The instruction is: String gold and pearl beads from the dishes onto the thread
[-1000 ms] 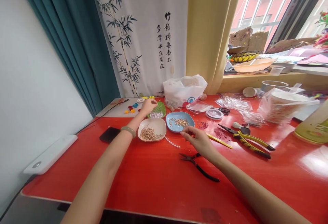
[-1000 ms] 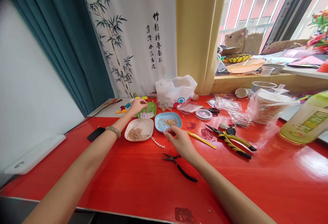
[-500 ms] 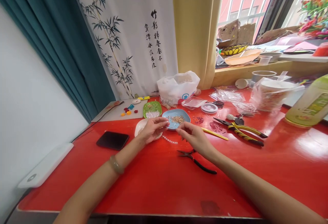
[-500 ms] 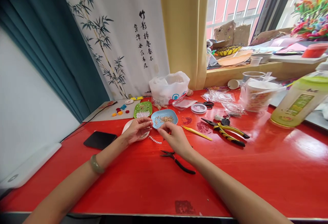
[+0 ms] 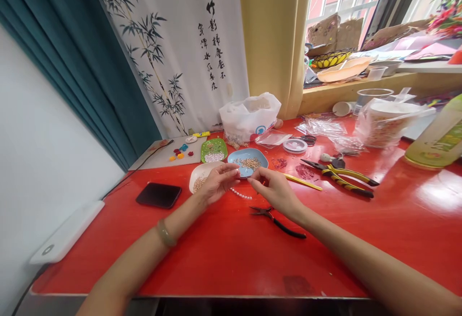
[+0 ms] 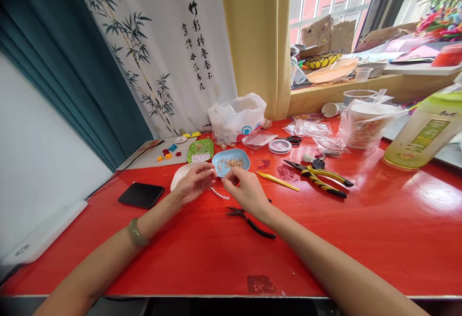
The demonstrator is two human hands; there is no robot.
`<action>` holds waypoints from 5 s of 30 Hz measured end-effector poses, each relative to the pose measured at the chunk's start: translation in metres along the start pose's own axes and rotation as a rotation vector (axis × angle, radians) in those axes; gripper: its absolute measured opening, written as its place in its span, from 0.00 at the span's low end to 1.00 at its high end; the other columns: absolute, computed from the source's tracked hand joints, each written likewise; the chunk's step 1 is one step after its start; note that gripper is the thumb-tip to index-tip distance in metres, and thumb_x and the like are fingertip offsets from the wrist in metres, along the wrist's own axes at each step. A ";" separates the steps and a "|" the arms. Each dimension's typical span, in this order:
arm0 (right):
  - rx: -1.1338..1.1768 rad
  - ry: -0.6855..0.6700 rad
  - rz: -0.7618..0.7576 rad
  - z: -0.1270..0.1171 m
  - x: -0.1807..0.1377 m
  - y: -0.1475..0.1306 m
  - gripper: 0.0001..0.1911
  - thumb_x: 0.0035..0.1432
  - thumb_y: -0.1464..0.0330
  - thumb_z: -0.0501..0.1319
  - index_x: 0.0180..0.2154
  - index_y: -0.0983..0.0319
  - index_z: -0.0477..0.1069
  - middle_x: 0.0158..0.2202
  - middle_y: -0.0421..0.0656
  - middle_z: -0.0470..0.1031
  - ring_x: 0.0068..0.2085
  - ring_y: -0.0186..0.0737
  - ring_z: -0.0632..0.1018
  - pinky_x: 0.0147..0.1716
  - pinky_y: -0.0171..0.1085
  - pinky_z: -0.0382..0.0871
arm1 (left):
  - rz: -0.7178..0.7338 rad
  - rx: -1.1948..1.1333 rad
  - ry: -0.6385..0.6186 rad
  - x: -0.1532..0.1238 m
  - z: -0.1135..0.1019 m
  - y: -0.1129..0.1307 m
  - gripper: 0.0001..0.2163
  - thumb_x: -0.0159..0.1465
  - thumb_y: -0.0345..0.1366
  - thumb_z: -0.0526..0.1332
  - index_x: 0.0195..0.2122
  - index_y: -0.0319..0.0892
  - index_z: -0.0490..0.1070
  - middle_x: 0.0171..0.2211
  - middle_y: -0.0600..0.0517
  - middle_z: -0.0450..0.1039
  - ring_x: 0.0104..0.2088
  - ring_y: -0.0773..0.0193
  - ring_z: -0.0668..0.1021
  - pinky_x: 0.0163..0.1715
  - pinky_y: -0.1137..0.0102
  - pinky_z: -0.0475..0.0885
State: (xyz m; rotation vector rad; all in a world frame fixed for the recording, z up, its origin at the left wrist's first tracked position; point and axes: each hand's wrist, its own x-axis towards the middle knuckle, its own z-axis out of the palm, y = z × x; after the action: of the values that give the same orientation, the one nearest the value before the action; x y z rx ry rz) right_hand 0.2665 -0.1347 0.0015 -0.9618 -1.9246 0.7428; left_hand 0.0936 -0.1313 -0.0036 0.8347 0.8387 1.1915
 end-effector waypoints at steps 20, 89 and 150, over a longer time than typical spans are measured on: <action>-0.082 0.012 -0.014 0.002 0.001 0.001 0.07 0.50 0.71 0.54 0.21 0.61 0.62 0.20 0.38 0.69 0.22 0.31 0.67 0.23 0.31 0.60 | 0.057 0.125 -0.037 0.001 0.001 -0.003 0.08 0.44 0.29 0.68 0.24 0.36 0.71 0.23 0.54 0.71 0.26 0.71 0.73 0.33 0.74 0.68; -0.077 -0.102 0.030 -0.001 0.004 0.005 0.09 0.53 0.65 0.54 0.24 0.61 0.68 0.22 0.39 0.73 0.23 0.33 0.70 0.23 0.31 0.61 | 0.292 1.317 0.292 0.041 -0.073 0.014 0.03 0.52 0.32 0.59 0.23 0.40 0.70 0.30 0.48 0.72 0.37 0.59 0.71 0.40 0.65 0.64; -0.114 -0.084 0.094 -0.002 0.001 0.001 0.07 0.46 0.71 0.52 0.18 0.61 0.62 0.19 0.38 0.70 0.22 0.33 0.69 0.24 0.31 0.60 | 0.055 0.170 -0.052 0.003 -0.005 -0.010 0.08 0.45 0.31 0.68 0.25 0.35 0.71 0.26 0.52 0.71 0.29 0.69 0.74 0.37 0.72 0.67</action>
State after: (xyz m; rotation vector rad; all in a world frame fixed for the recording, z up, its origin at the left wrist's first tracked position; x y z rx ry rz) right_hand 0.2682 -0.1333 0.0025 -1.1129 -2.0246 0.7437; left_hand 0.0942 -0.1297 -0.0153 1.0289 0.8879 1.1522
